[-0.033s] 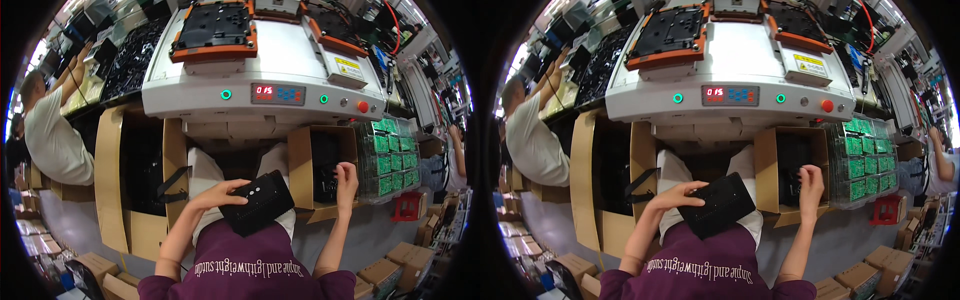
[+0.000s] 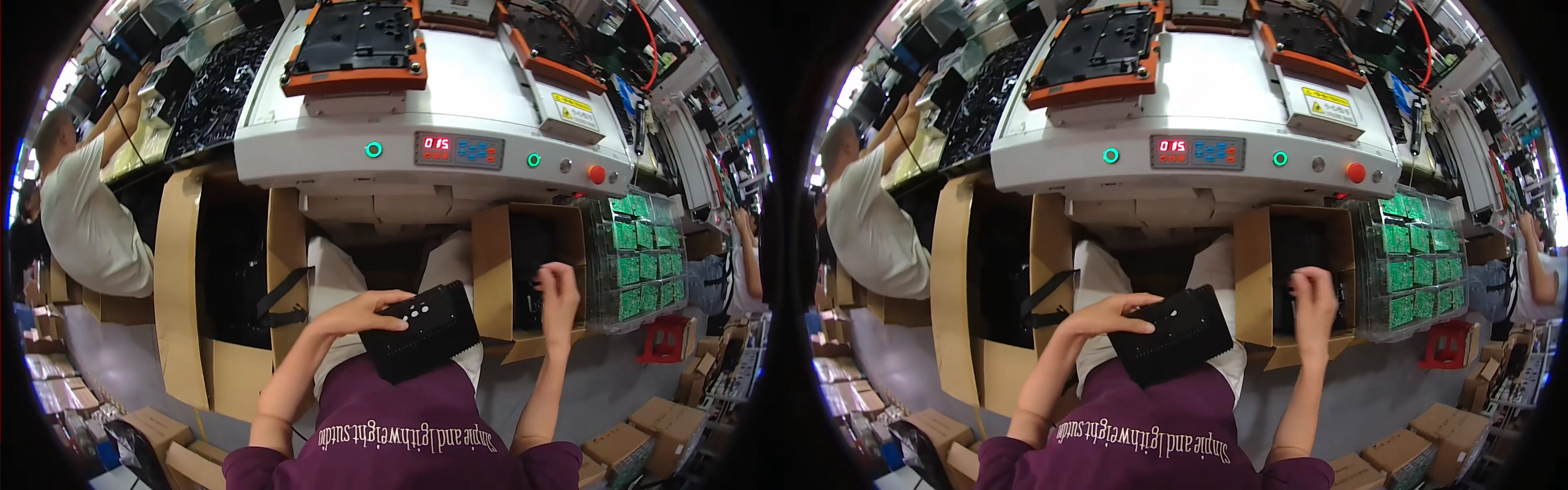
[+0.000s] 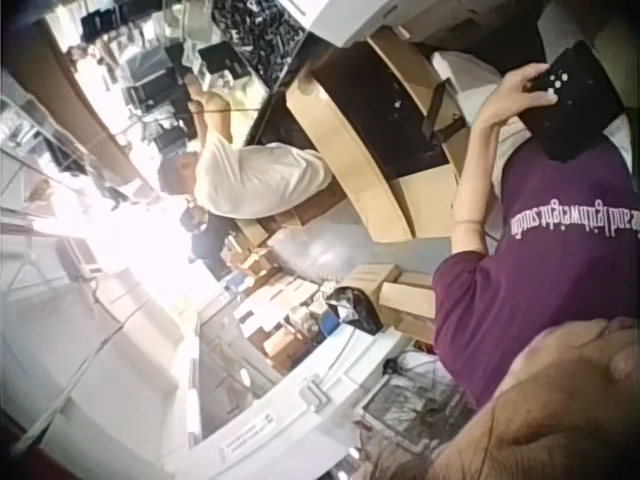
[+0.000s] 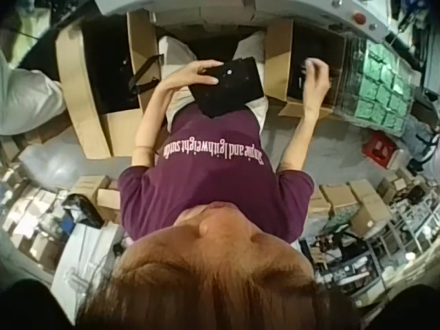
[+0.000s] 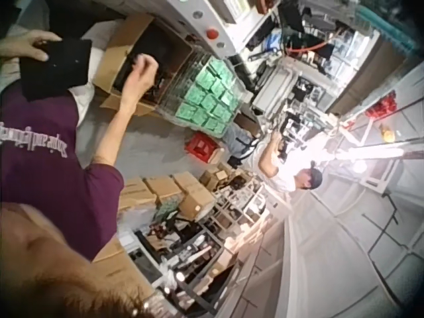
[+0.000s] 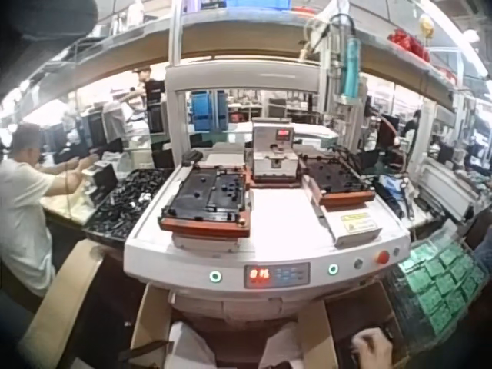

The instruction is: Operating a machine to assemble electronic housings by placing components into the machine and removing them once processed.

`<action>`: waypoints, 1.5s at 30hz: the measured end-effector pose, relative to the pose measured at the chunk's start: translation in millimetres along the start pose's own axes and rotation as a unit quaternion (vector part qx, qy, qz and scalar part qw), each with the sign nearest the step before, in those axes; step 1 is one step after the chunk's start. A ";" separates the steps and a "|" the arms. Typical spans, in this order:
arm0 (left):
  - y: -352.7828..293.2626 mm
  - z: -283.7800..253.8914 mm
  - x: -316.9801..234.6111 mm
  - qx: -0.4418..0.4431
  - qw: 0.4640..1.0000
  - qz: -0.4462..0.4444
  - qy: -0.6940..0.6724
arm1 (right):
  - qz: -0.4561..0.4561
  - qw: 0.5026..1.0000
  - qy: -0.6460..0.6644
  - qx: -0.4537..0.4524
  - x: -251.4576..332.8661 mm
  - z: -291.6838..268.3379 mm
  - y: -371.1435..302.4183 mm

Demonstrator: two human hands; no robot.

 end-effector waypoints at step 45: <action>34.2 23.9 22.9 0.133 0.983 0.037 0.124 | -0.325 0.862 -0.043 0.387 32.7 148.3 -98.8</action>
Point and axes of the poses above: each hand's wrist, its own y-axis towards the middle knuckle, its own z-axis out of the palm, x = y × z, the point moved 9 cm from there along y, towards the middle knuckle, and after that the axes turned 11 degrees about y, right-handed, at the moved point
